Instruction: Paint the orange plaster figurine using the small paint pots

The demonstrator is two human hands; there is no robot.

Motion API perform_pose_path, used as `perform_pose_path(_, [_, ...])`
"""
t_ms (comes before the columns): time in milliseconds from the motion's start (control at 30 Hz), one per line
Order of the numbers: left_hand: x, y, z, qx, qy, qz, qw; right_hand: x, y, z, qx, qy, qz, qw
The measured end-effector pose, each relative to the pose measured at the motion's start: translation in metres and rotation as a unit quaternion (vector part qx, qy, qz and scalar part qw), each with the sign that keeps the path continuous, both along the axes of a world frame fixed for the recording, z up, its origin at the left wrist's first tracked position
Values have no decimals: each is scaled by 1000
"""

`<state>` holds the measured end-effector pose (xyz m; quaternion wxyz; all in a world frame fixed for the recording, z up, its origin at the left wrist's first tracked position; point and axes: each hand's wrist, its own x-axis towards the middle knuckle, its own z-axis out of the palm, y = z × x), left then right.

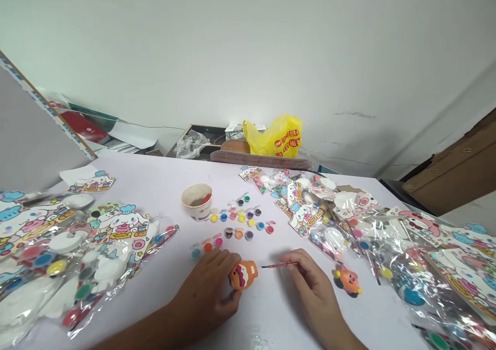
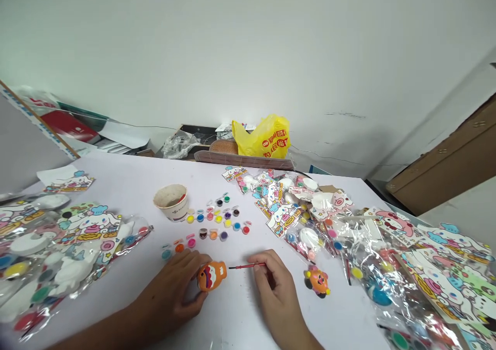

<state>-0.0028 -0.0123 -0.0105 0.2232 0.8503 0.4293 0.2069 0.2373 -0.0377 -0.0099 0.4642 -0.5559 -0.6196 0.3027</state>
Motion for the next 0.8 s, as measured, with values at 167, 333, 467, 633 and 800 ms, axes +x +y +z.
perform_pose_path(167, [-2,1,-3,-17,-1,21,1000,0,3,1,-5,2,5,1000])
perform_pose_path(333, [-1,1,6,-37,3,13,999,4,3,-3,-7,-15,10,1000])
perform_pose_path(467, [1,1,10,-36,-1,9,999,5,4,-7,-3,-15,4,1000])
perform_pose_path(633, [0,1,6,-24,-1,2,1000,-1,16,-5,-3,-4,20,1000])
perform_pose_path(800, [0,0,-2,1,-26,2,1000,-1,28,-6,-7,14,30,999])
